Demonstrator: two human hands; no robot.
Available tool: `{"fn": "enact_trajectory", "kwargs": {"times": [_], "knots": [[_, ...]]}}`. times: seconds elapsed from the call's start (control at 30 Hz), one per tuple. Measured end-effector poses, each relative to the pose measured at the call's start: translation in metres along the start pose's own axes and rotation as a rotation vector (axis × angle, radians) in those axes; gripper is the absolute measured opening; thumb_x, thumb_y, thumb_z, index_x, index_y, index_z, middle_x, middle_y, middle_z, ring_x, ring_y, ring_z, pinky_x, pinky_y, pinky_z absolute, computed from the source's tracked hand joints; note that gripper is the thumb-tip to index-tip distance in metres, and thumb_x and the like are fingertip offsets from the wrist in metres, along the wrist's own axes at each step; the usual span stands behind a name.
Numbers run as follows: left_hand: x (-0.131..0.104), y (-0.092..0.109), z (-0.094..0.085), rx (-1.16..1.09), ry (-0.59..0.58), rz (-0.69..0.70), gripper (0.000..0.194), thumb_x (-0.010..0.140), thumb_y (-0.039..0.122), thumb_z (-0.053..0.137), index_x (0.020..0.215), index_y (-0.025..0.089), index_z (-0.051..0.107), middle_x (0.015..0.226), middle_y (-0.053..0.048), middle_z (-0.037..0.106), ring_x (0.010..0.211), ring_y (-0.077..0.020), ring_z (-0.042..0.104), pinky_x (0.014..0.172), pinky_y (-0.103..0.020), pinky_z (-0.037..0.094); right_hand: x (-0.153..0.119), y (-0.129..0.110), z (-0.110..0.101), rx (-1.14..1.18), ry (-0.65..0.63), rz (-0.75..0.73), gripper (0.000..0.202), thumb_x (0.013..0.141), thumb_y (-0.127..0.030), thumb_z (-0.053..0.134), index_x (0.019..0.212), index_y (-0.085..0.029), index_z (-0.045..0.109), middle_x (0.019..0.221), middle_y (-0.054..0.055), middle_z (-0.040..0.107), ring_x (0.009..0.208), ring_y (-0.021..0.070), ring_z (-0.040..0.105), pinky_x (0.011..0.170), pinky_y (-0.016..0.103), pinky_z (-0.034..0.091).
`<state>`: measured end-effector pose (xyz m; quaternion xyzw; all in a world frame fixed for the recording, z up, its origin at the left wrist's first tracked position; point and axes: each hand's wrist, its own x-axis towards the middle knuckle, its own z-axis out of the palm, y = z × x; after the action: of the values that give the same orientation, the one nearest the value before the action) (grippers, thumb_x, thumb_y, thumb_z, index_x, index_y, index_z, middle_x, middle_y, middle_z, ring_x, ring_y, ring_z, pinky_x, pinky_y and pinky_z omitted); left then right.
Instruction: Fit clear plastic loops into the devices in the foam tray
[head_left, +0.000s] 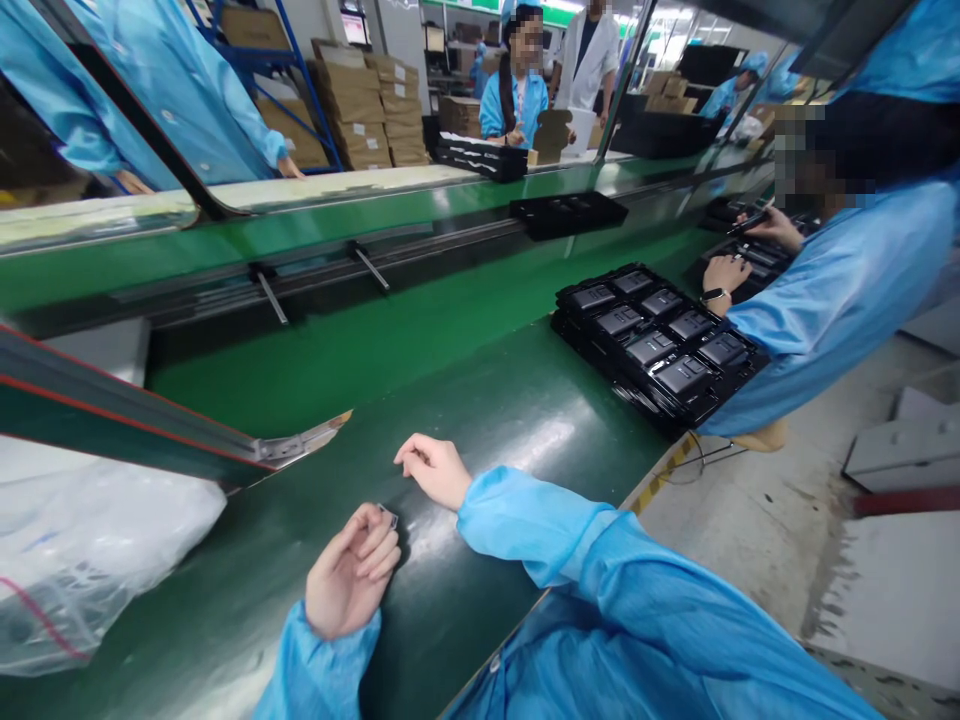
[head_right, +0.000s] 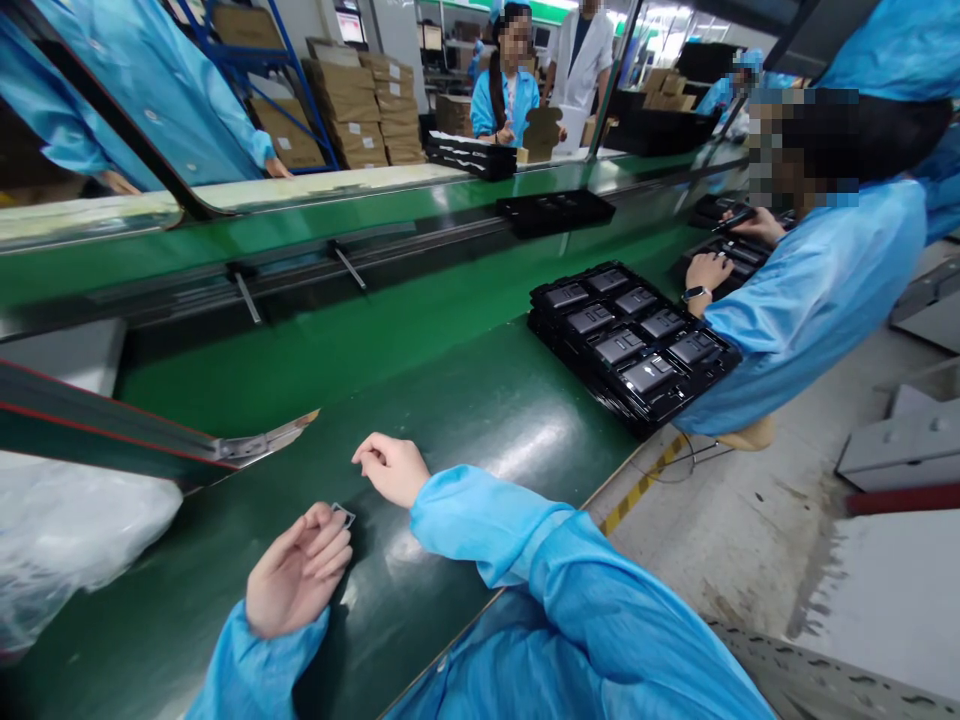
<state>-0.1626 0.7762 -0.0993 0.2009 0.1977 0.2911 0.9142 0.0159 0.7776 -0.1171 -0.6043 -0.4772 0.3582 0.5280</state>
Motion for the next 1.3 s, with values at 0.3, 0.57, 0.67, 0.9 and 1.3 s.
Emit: {"fn": "enact_trajectory", "kwargs": {"times": [0.3,0.57,0.67,0.9,1.3], "knots": [[0.0002,-0.0001,0.0011,0.0,-0.023,-0.001,0.013,0.092,0.021,0.047,0.088,0.013,0.056,0.065,0.006,0.023,0.048,-0.0026,0.022,0.043,-0.016,0.03,-0.0005,-0.0007,-0.0003,-0.003,-0.012,-0.003,0.02,0.09,-0.024,0.044,0.09,-0.018,0.063,0.071,-0.003,0.06,0.064,0.0053,0.054,0.062,0.015,0.04],[0.0,-0.0004,0.0012,0.0,-0.022,0.004,0.011,0.091,0.021,0.048,0.088,0.013,0.055,0.065,0.006,0.024,0.047,-0.0024,0.023,0.043,-0.016,0.031,-0.0006,-0.0014,-0.0004,-0.003,-0.013,-0.002,0.02,0.091,-0.023,0.044,0.091,-0.018,0.063,0.071,-0.003,0.06,0.066,0.0058,0.055,0.065,0.016,0.042],[-0.0006,0.0,0.0011,0.0,-0.018,0.003,0.011,0.091,0.021,0.048,0.088,0.013,0.056,0.064,0.006,0.024,0.047,-0.0025,0.023,0.043,-0.016,0.031,-0.0005,-0.0024,-0.0002,-0.001,-0.012,-0.002,0.02,0.091,-0.023,0.044,0.09,-0.018,0.063,0.071,-0.003,0.06,0.066,0.0058,0.056,0.065,0.016,0.042],[-0.0002,-0.0005,0.0019,-0.007,-0.003,0.001,0.012,0.091,0.021,0.048,0.088,0.013,0.056,0.065,0.006,0.021,0.047,-0.0025,0.021,0.043,-0.016,0.029,-0.0008,-0.002,-0.0003,0.002,-0.001,-0.01,0.02,0.09,-0.023,0.045,0.089,-0.018,0.064,0.07,-0.003,0.06,0.064,0.0056,0.055,0.063,0.015,0.041],[-0.0007,0.0003,0.0022,0.004,-0.002,0.005,0.01,0.091,0.021,0.049,0.087,0.014,0.056,0.064,0.006,0.025,0.047,-0.0025,0.025,0.043,-0.016,0.031,-0.0003,-0.0027,0.0,0.003,-0.01,-0.001,0.019,0.09,-0.022,0.045,0.089,-0.018,0.064,0.07,-0.003,0.06,0.065,0.006,0.056,0.063,0.016,0.041]]}}
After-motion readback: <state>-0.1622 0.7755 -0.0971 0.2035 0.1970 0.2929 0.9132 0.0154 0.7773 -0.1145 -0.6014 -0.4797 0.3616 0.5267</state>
